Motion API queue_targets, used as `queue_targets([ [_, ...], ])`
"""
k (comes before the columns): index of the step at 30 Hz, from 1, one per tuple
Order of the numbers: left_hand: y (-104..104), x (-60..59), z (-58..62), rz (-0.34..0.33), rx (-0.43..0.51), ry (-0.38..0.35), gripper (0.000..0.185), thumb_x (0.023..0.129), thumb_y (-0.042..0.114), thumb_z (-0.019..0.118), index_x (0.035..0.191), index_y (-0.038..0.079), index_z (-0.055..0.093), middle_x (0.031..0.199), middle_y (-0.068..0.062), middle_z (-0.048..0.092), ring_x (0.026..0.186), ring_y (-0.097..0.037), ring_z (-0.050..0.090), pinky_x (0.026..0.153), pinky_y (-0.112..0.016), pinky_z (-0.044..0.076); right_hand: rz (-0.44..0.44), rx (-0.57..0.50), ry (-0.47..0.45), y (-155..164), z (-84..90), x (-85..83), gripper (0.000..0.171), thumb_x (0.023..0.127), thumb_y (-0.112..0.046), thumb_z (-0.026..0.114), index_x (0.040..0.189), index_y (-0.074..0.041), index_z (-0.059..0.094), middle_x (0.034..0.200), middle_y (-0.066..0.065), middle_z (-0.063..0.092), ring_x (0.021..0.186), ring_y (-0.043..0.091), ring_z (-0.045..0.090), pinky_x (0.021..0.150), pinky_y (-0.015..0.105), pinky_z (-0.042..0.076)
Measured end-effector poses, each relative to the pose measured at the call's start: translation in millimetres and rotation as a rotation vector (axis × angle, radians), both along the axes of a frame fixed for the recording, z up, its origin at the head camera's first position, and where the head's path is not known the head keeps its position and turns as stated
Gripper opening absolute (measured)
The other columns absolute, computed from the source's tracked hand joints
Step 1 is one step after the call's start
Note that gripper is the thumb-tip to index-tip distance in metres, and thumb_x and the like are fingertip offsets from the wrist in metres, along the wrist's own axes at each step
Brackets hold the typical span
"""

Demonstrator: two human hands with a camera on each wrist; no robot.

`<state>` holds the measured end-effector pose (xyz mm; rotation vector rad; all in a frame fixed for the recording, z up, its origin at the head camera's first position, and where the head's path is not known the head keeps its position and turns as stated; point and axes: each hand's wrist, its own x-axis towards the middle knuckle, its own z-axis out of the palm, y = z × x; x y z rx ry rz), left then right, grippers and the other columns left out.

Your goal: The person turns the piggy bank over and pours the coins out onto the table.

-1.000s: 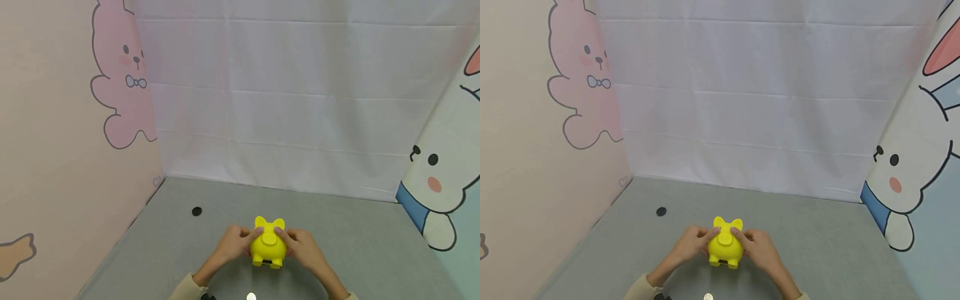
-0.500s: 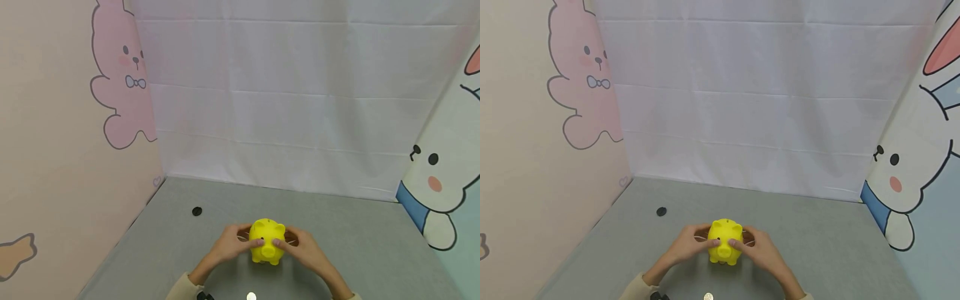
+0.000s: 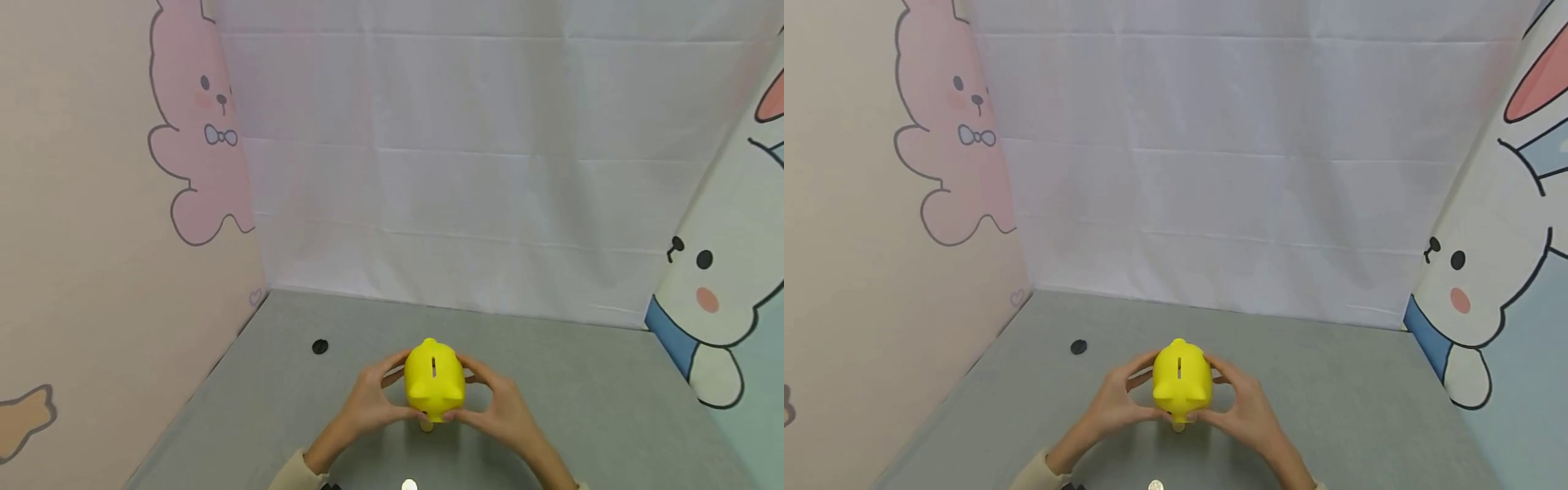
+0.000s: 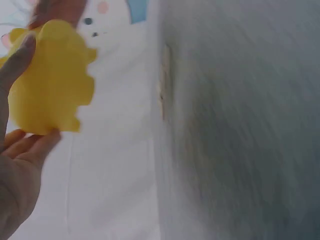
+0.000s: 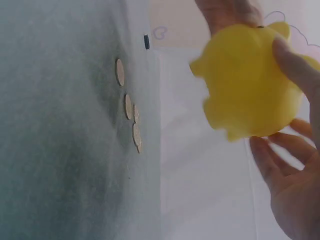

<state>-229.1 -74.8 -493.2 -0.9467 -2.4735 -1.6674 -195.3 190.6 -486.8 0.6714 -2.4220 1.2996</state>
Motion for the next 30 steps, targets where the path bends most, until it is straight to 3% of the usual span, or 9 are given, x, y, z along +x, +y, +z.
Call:
queue_targets([
  [2, 0.9, -0.3, -2.6, 0.009, -0.01, 0.114, 0.099, 0.074, 0.026, 0.097, 0.157, 0.009, 0.045, 0.158, -0.012, 0.053, 0.144, -0.034, 0.056, 0.111, -0.033, 0.054, 0.002, 0.014, 0.068, -0.2, -1.2, 0.0, 0.093, 0.071, -0.027, 0.099, 0.152, -0.014, 0.055, 0.149, 0.011, 0.064, 0.12, 0.023, 0.07, 0.09, 0.039, 0.065],
  [4, 2.4, -1.3, -5.4, 0.025, -0.023, 0.18, 0.1, 0.073, 0.023, 0.097, 0.157, 0.009, 0.044, 0.159, -0.011, 0.053, 0.144, -0.034, 0.056, 0.111, -0.034, 0.054, 0.006, 0.018, 0.106, -0.8, -2.8, -0.9, 0.097, 0.069, -0.022, 0.099, 0.154, -0.013, 0.053, 0.152, 0.013, 0.062, 0.126, 0.029, 0.067, 0.091, 0.039, 0.065],
  [9, 4.6, -1.2, -10.4, 0.031, -0.016, 0.158, 0.1, 0.072, 0.019, 0.098, 0.157, 0.009, 0.044, 0.159, -0.011, 0.052, 0.145, -0.034, 0.056, 0.111, -0.034, 0.053, 0.011, 0.016, 0.11, -1.1, -7.3, -2.9, 0.097, 0.069, -0.021, 0.099, 0.153, -0.012, 0.053, 0.151, 0.013, 0.062, 0.129, 0.031, 0.064, 0.092, 0.036, 0.064],
  [15, 5.5, -1.0, -12.4, 0.023, 0.004, 0.133, 0.101, 0.073, 0.023, 0.097, 0.157, 0.013, 0.044, 0.16, -0.009, 0.052, 0.146, -0.033, 0.055, 0.112, -0.032, 0.053, 0.034, 0.011, 0.069, 4.2, -9.8, -4.5, 0.098, 0.071, -0.023, 0.098, 0.156, -0.014, 0.05, 0.154, 0.012, 0.06, 0.134, 0.019, 0.062, 0.095, 0.035, 0.063],
  [19, 5.4, -2.0, -11.6, 0.008, 0.007, 0.091, 0.099, 0.074, 0.027, 0.097, 0.157, 0.015, 0.044, 0.158, -0.007, 0.053, 0.144, -0.032, 0.056, 0.112, -0.031, 0.054, 0.057, -0.01, -0.018, 8.7, -9.7, -4.8, 0.098, 0.072, -0.026, 0.098, 0.157, -0.016, 0.048, 0.154, 0.008, 0.059, 0.131, 0.011, 0.06, 0.098, 0.039, 0.063],
  [23, 4.8, -2.2, -6.1, 0.0, -0.033, -0.017, 0.09, 0.081, 0.035, 0.093, 0.157, 0.019, 0.047, 0.155, -0.001, 0.055, 0.138, -0.026, 0.059, 0.11, -0.036, 0.057, 0.066, -0.067, -0.155, 10.1, -10.7, -4.0, 0.093, 0.077, -0.031, 0.095, 0.156, -0.013, 0.049, 0.152, 0.006, 0.059, 0.126, 0.007, 0.06, 0.1, 0.036, 0.062],
  [28, 3.7, -6.1, -0.3, -0.047, -0.094, -0.16, 0.081, 0.091, 0.041, 0.084, 0.159, 0.018, 0.046, 0.151, -0.004, 0.058, 0.134, -0.026, 0.062, 0.111, -0.044, 0.056, 0.083, -0.175, -0.332, 10.0, -14.2, -5.1, 0.077, 0.088, -0.024, 0.087, 0.154, -0.009, 0.051, 0.143, 0.014, 0.059, 0.123, 0.019, 0.064, 0.101, 0.021, 0.058],
  [30, 3.2, -8.1, -0.8, -0.061, -0.088, -0.201, 0.078, 0.093, 0.04, 0.082, 0.158, 0.018, 0.047, 0.151, -0.007, 0.058, 0.134, -0.029, 0.063, 0.111, -0.044, 0.056, 0.069, -0.198, -0.414, 9.1, -13.7, -6.2, 0.071, 0.092, -0.024, 0.084, 0.153, -0.009, 0.051, 0.142, 0.016, 0.058, 0.123, 0.025, 0.065, 0.101, 0.022, 0.059],
])
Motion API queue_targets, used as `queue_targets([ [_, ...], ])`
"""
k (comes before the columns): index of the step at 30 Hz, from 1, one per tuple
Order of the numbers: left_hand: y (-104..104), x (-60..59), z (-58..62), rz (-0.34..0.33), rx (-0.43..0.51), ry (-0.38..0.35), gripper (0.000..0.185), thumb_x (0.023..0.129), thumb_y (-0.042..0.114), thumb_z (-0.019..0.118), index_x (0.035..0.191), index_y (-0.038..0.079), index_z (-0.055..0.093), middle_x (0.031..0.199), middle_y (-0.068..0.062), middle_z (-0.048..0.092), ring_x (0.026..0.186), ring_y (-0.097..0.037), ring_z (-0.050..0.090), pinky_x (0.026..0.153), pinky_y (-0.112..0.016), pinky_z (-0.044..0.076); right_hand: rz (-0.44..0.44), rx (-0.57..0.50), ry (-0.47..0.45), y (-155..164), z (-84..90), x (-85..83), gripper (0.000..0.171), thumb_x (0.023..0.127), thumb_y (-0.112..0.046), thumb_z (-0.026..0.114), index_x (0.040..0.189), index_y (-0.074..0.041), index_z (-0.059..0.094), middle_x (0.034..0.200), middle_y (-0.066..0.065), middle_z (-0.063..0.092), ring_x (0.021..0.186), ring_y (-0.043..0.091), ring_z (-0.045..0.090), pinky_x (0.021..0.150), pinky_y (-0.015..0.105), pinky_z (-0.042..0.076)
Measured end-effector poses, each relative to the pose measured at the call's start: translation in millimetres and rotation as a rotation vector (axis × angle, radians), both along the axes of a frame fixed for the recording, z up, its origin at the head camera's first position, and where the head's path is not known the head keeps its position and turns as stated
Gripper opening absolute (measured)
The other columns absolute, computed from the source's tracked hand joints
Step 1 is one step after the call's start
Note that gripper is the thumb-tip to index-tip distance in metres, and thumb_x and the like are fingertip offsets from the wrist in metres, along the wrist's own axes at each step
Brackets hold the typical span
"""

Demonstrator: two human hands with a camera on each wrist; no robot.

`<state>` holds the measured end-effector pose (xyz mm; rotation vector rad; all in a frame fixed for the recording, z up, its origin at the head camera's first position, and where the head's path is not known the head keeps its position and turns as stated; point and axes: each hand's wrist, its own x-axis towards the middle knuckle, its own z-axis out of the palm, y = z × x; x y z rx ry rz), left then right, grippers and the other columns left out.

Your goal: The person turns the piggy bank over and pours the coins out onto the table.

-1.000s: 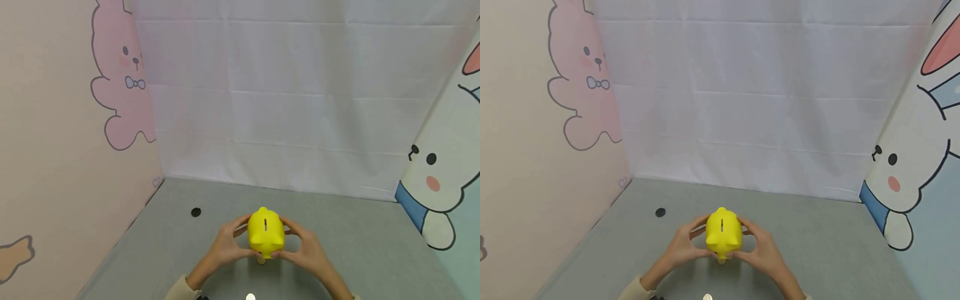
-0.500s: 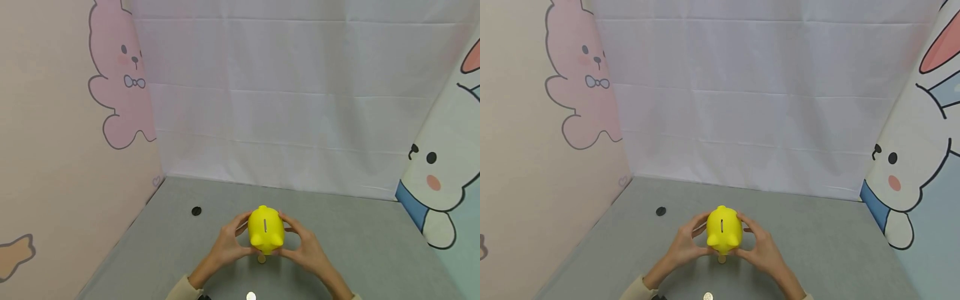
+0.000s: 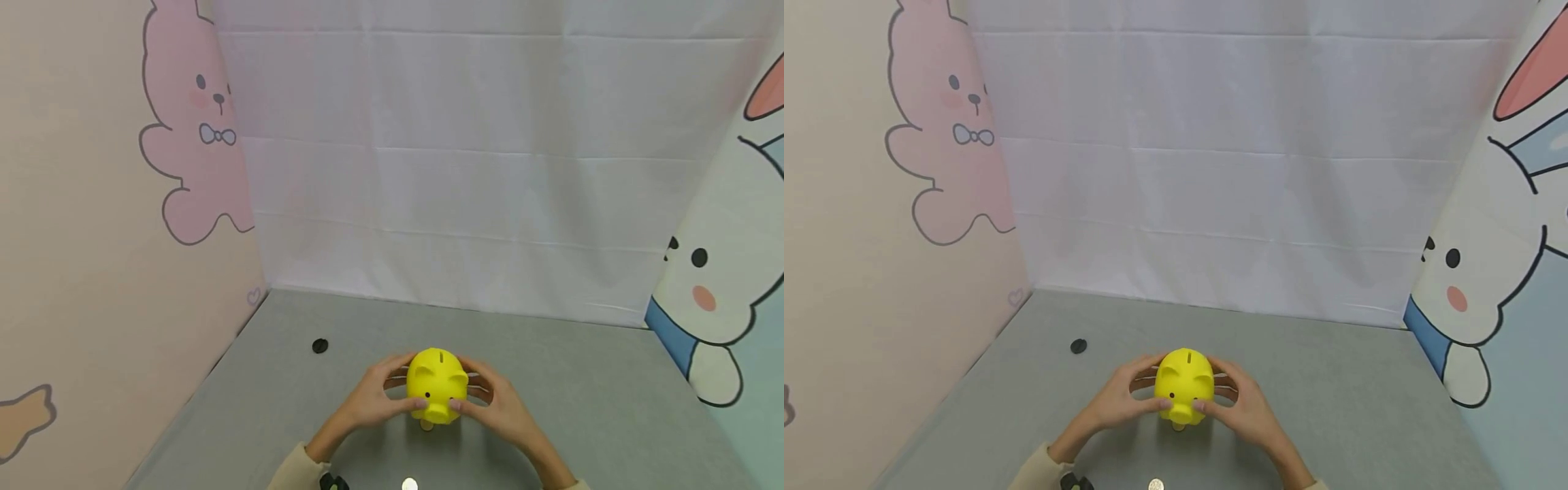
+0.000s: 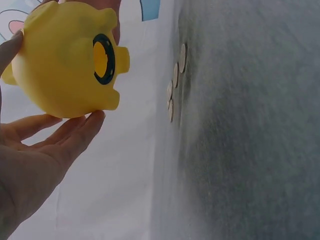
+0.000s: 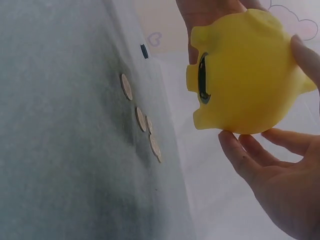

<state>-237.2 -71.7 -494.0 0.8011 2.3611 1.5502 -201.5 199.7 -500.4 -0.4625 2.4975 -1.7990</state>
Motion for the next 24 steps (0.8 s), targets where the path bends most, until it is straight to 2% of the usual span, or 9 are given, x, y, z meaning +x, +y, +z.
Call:
queue_targets([
  [3, -0.2, -2.1, -0.7, 0.005, 0.015, -0.059, 0.075, 0.094, 0.043, 0.08, 0.157, 0.017, 0.049, 0.151, -0.009, 0.058, 0.133, -0.031, 0.064, 0.109, -0.046, 0.057, -0.047, -0.005, -0.122, -2.8, 3.4, -0.8, 0.066, 0.093, -0.028, 0.081, 0.15, -0.007, 0.055, 0.143, 0.017, 0.059, 0.121, 0.026, 0.066, 0.099, 0.025, 0.061],
  [6, 1.4, -4.7, -0.9, 0.026, 0.009, -0.081, 0.069, 0.096, 0.047, 0.076, 0.154, 0.017, 0.053, 0.149, -0.008, 0.061, 0.128, -0.028, 0.066, 0.107, -0.045, 0.059, -0.093, 0.012, -0.178, -5.2, 6.8, -1.9, 0.058, 0.094, -0.031, 0.079, 0.144, -0.007, 0.061, 0.139, 0.016, 0.064, 0.117, 0.024, 0.069, 0.095, 0.032, 0.063],
  [9, 4.1, -7.5, -1.1, 0.065, -0.031, -0.087, 0.063, 0.098, 0.053, 0.07, 0.149, 0.017, 0.059, 0.144, -0.005, 0.066, 0.118, -0.021, 0.07, 0.099, -0.036, 0.062, -0.118, 0.041, -0.197, -7.2, 9.3, -4.2, 0.048, 0.098, -0.036, 0.073, 0.136, -0.008, 0.067, 0.131, 0.014, 0.068, 0.112, 0.024, 0.072, 0.093, 0.038, 0.064],
  [12, 7.5, -9.0, -1.4, 0.094, -0.057, -0.108, 0.06, 0.1, 0.058, 0.065, 0.143, 0.016, 0.065, 0.134, -0.003, 0.072, 0.106, -0.013, 0.072, 0.088, -0.027, 0.062, -0.138, 0.059, -0.22, -9.1, 11.1, -6.3, 0.046, 0.102, -0.042, 0.067, 0.129, -0.006, 0.072, 0.126, 0.012, 0.072, 0.103, 0.02, 0.073, 0.089, 0.041, 0.064],
  [15, 10.5, -10.2, -2.9, 0.094, -0.033, -0.142, 0.058, 0.101, 0.058, 0.063, 0.137, 0.013, 0.07, 0.126, -0.004, 0.076, 0.099, -0.011, 0.072, 0.081, -0.028, 0.064, -0.155, 0.063, -0.245, -10.3, 11.8, -6.8, 0.049, 0.103, -0.046, 0.064, 0.126, -0.003, 0.074, 0.124, 0.012, 0.075, 0.095, 0.017, 0.072, 0.085, 0.039, 0.064],
  [18, 11.7, -10.3, -3.6, 0.087, -0.01, -0.171, 0.057, 0.101, 0.058, 0.063, 0.133, 0.012, 0.072, 0.12, -0.005, 0.078, 0.098, -0.011, 0.071, 0.079, -0.03, 0.065, -0.163, 0.066, -0.254, -10.9, 12.4, -6.4, 0.051, 0.104, -0.047, 0.062, 0.123, -0.002, 0.075, 0.121, 0.013, 0.076, 0.091, 0.016, 0.071, 0.081, 0.036, 0.065],
  [24, 11.4, -10.1, -0.8, 0.077, -0.016, -0.202, 0.06, 0.1, 0.06, 0.063, 0.132, 0.01, 0.073, 0.118, -0.007, 0.078, 0.098, -0.012, 0.071, 0.08, -0.032, 0.066, -0.157, 0.077, -0.257, -9.7, 12.3, -5.7, 0.052, 0.103, -0.048, 0.063, 0.12, 0.0, 0.076, 0.117, 0.014, 0.077, 0.088, 0.017, 0.072, 0.08, 0.038, 0.065],
])
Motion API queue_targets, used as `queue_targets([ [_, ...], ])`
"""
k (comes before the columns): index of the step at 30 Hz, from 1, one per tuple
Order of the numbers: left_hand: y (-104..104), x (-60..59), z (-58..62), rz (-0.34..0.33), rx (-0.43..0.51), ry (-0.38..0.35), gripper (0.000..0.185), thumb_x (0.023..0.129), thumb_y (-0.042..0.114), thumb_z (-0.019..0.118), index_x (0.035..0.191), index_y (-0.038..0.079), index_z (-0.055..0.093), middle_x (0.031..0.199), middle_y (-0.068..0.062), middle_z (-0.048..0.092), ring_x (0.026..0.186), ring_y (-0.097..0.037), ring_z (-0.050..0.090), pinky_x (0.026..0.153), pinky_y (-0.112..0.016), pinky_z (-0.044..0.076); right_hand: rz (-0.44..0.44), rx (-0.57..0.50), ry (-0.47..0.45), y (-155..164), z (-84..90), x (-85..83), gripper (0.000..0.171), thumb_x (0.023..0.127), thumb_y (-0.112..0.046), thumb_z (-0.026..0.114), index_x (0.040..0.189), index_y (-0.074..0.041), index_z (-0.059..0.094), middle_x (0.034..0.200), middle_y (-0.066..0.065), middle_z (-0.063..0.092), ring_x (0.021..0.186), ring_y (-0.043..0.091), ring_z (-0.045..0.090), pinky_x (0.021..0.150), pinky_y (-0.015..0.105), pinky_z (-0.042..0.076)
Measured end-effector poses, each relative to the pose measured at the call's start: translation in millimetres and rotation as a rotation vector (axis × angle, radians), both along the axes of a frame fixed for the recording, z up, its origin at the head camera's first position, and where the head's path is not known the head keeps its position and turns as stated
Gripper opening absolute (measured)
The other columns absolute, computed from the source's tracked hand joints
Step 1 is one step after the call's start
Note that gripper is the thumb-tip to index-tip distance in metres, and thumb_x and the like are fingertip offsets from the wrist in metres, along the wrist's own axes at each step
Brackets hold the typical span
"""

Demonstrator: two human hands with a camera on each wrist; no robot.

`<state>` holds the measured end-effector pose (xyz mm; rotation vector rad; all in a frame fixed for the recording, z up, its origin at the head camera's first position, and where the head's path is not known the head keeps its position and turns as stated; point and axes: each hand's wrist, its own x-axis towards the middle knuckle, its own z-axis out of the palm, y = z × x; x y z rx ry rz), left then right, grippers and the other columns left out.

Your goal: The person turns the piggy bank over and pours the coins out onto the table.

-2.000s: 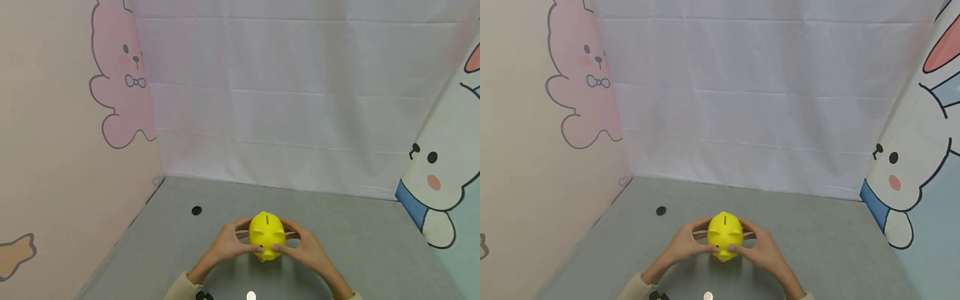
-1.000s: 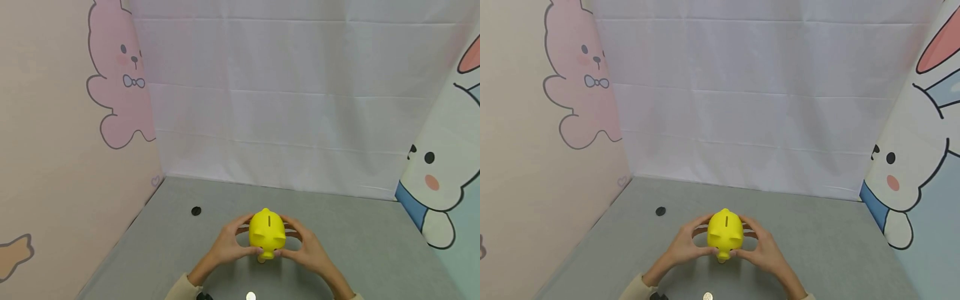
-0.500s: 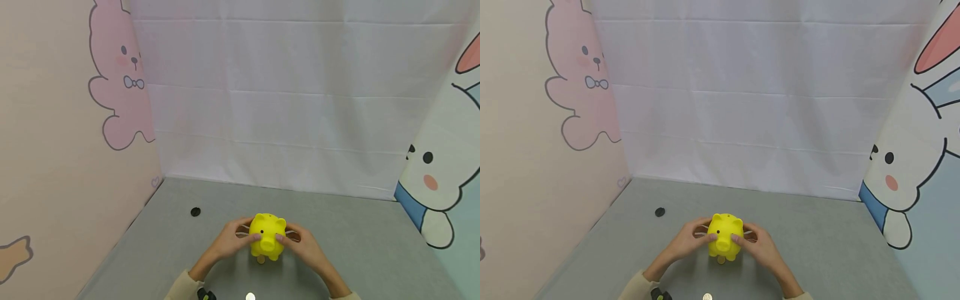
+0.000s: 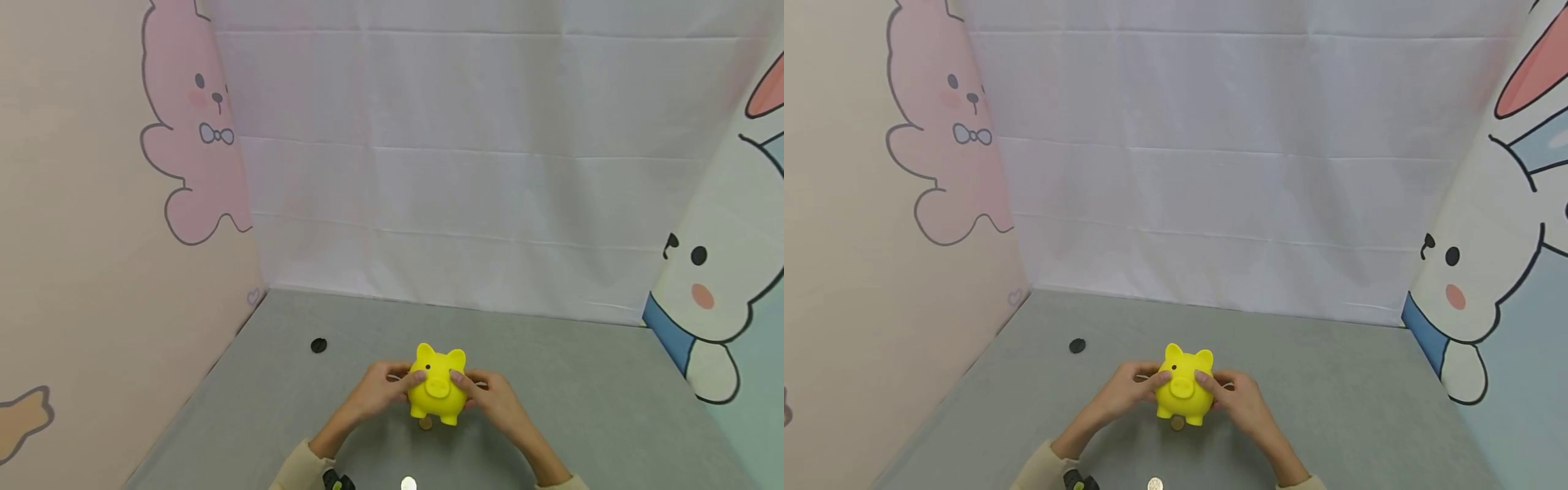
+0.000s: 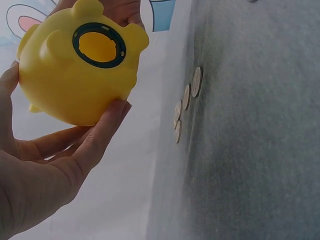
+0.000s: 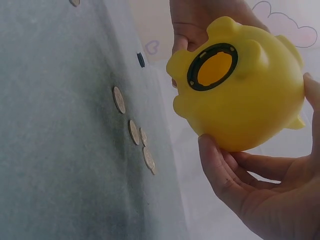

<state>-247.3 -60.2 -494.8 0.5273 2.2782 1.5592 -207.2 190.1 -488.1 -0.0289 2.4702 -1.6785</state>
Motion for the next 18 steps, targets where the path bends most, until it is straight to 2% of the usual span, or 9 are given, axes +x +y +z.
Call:
queue_targets([
  [6, -0.2, 0.9, 3.2, 0.014, -0.034, -0.039, 0.063, 0.099, 0.065, 0.06, 0.124, 0.01, 0.077, 0.111, -0.005, 0.079, 0.085, -0.012, 0.073, 0.077, -0.037, 0.066, 0.035, 0.005, -0.033, 2.1, -0.3, -0.7, 0.058, 0.106, -0.05, 0.056, 0.113, 0.004, 0.077, 0.096, 0.01, 0.079, 0.075, 0.025, 0.074, 0.076, 0.041, 0.065],
  [8, -0.5, 1.0, 3.0, 0.012, -0.042, -0.035, 0.063, 0.099, 0.066, 0.06, 0.122, 0.01, 0.078, 0.109, -0.004, 0.08, 0.085, -0.012, 0.074, 0.077, -0.037, 0.066, 0.055, -0.007, -0.044, 3.0, -0.5, -0.8, 0.06, 0.107, -0.05, 0.055, 0.114, 0.005, 0.076, 0.095, 0.01, 0.078, 0.075, 0.026, 0.074, 0.077, 0.042, 0.065],
  [11, -3.3, 1.3, 1.2, 0.001, -0.04, -0.02, 0.061, 0.097, 0.063, 0.066, 0.129, 0.012, 0.075, 0.115, -0.004, 0.078, 0.093, -0.014, 0.074, 0.081, -0.035, 0.066, 0.093, -0.011, -0.025, 5.4, -2.1, 0.0, 0.055, 0.105, -0.048, 0.06, 0.123, 0.003, 0.073, 0.107, 0.012, 0.077, 0.085, 0.022, 0.074, 0.08, 0.039, 0.065],
  [14, -8.9, 2.1, 0.5, -0.035, -0.01, 0.014, 0.068, 0.09, 0.052, 0.081, 0.144, 0.014, 0.064, 0.136, -0.006, 0.071, 0.116, -0.021, 0.071, 0.094, -0.034, 0.064, 0.149, -0.039, 0.052, 9.6, -5.1, 2.1, 0.054, 0.099, -0.036, 0.074, 0.139, -0.001, 0.064, 0.131, 0.016, 0.069, 0.108, 0.025, 0.071, 0.09, 0.034, 0.064],
  [18, -13.7, 3.3, 1.9, -0.118, 0.012, 0.096, 0.098, 0.078, 0.037, 0.095, 0.158, 0.008, 0.046, 0.159, -0.011, 0.052, 0.142, -0.034, 0.057, 0.11, -0.038, 0.056, 0.226, -0.074, 0.203, 15.1, -9.3, 3.7, 0.078, 0.085, -0.024, 0.09, 0.152, -0.012, 0.053, 0.15, 0.016, 0.056, 0.132, 0.037, 0.061, 0.106, 0.034, 0.059],
])
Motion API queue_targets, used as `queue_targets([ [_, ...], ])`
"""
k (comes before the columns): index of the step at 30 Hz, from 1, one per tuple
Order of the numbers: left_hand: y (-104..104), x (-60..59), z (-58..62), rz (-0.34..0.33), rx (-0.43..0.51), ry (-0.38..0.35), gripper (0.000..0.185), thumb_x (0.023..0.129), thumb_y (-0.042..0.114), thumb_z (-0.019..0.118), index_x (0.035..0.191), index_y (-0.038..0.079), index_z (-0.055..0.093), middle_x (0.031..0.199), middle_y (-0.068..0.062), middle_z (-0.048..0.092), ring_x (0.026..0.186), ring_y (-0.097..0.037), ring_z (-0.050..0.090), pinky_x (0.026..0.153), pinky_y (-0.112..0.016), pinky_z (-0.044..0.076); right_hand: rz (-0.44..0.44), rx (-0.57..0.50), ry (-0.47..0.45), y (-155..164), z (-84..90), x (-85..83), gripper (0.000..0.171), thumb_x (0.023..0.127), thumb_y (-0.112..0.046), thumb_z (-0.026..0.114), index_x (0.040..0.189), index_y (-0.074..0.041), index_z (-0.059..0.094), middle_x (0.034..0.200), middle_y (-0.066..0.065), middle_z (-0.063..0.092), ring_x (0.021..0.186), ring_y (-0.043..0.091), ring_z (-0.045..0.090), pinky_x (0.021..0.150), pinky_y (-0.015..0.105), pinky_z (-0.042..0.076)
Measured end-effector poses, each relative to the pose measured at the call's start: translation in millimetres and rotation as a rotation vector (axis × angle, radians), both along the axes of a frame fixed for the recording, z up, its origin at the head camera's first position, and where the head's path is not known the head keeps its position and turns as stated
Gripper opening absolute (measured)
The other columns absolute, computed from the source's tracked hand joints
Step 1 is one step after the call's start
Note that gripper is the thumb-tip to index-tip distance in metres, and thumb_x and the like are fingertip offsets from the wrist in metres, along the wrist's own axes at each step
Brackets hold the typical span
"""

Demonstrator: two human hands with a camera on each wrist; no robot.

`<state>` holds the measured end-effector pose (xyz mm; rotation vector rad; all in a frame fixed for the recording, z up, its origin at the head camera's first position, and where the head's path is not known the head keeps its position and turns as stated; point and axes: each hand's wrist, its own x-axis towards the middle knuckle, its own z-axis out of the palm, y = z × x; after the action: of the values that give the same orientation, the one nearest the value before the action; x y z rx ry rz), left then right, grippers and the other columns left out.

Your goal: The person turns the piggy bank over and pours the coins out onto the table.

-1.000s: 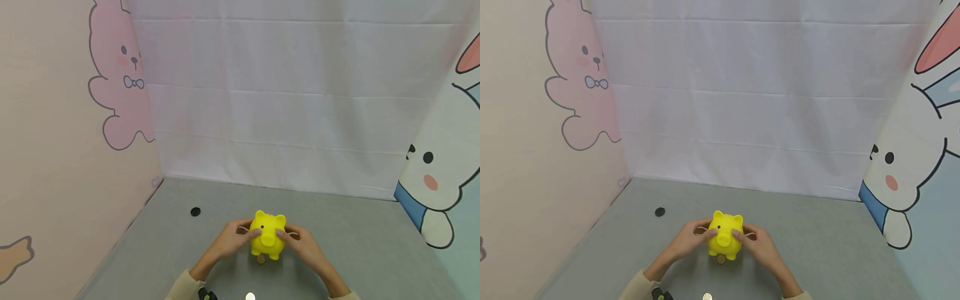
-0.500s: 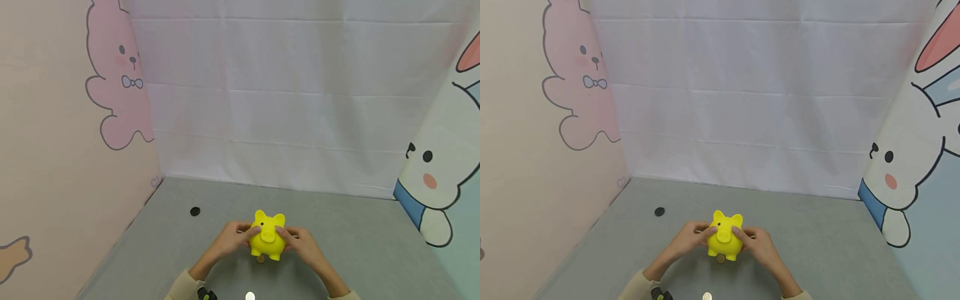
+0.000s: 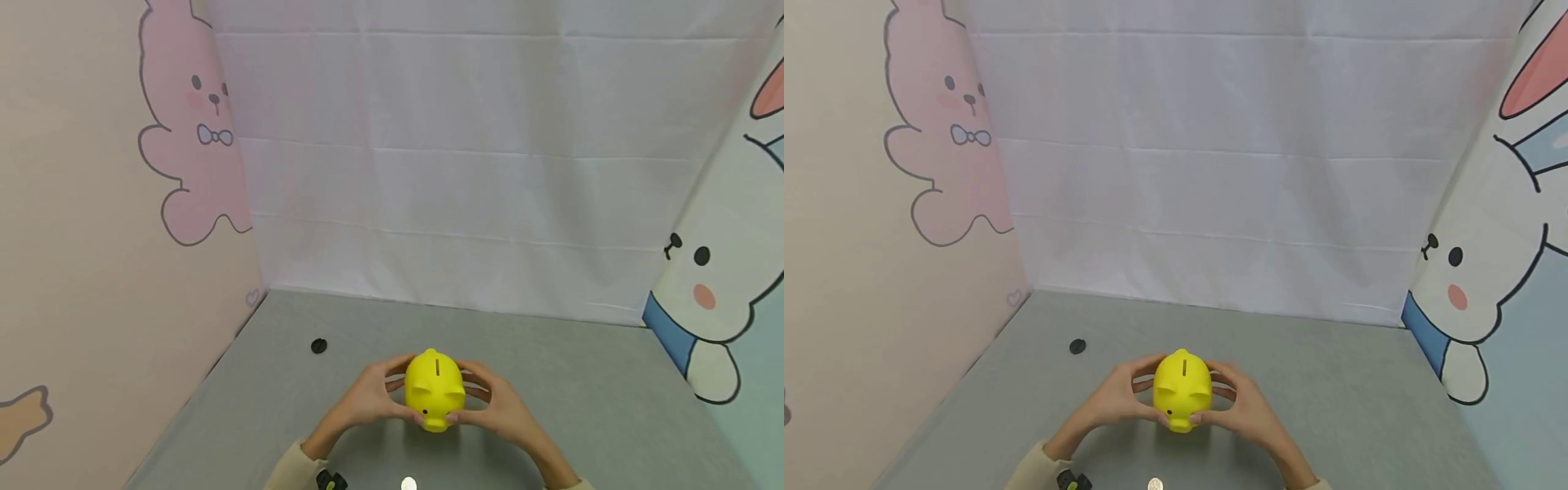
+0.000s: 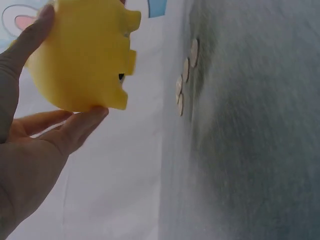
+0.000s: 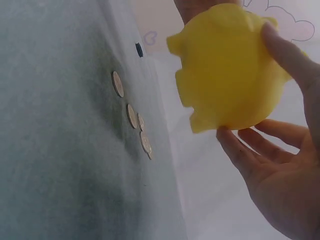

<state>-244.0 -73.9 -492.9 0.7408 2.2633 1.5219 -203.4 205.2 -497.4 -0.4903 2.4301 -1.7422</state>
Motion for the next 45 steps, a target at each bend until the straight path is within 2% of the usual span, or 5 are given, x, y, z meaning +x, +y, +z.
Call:
queue_targets([
  [5, -1.0, 3.5, -0.6, -0.011, -0.005, 0.133, 0.108, 0.073, 0.034, 0.098, 0.161, 0.009, 0.041, 0.164, -0.007, 0.047, 0.15, -0.029, 0.049, 0.115, -0.03, 0.051, 0.0, -0.006, 0.158, -0.6, -4.4, 1.2, 0.087, 0.076, -0.024, 0.096, 0.152, -0.027, 0.052, 0.149, 0.004, 0.056, 0.136, 0.012, 0.058, 0.111, 0.035, 0.056],
  [13, -3.1, 4.9, -8.4, 0.017, 0.1, 0.402, 0.103, 0.072, 0.022, 0.098, 0.159, 0.021, 0.043, 0.162, -0.004, 0.049, 0.149, -0.031, 0.051, 0.115, -0.029, 0.05, -0.02, 0.009, 0.42, -6.2, -4.8, 4.7, 0.099, 0.072, -0.018, 0.098, 0.157, -0.017, 0.048, 0.154, 0.01, 0.051, 0.141, -0.005, 0.046, 0.11, 0.019, 0.052],
  [27, -3.9, 4.8, -14.1, 0.02, 0.08, 0.267, 0.099, 0.075, 0.035, 0.096, 0.158, 0.028, 0.044, 0.161, 0.003, 0.051, 0.146, -0.026, 0.055, 0.114, -0.03, 0.052, 0.045, 0.041, 0.257, 0.2, -5.4, 2.0, 0.092, 0.083, -0.025, 0.091, 0.161, -0.021, 0.043, 0.162, 0.008, 0.048, 0.139, -0.004, 0.048, 0.107, 0.025, 0.057],
  [36, 10.5, 4.2, -7.9, 0.124, -0.007, 0.025, 0.057, 0.103, 0.053, 0.064, 0.143, 0.013, 0.065, 0.133, -0.007, 0.074, 0.11, -0.016, 0.074, 0.089, -0.026, 0.063, -0.144, 0.084, -0.075, -8.9, 4.7, 0.2, 0.047, 0.1, -0.04, 0.072, 0.134, -0.007, 0.068, 0.122, 0.009, 0.075, 0.099, 0.018, 0.072, 0.086, 0.029, 0.063],
  [45, 22.7, 5.0, -1.8, 0.214, 0.013, -0.111, 0.065, 0.103, 0.061, 0.058, 0.114, 0.0, 0.078, 0.097, -0.01, 0.08, 0.072, -0.015, 0.075, 0.071, -0.042, 0.067, -0.182, 0.075, -0.166, -8.8, 5.7, -1.1, 0.054, 0.107, -0.049, 0.056, 0.109, 0.001, 0.076, 0.096, 0.009, 0.077, 0.076, 0.019, 0.073, 0.07, 0.039, 0.066],
])
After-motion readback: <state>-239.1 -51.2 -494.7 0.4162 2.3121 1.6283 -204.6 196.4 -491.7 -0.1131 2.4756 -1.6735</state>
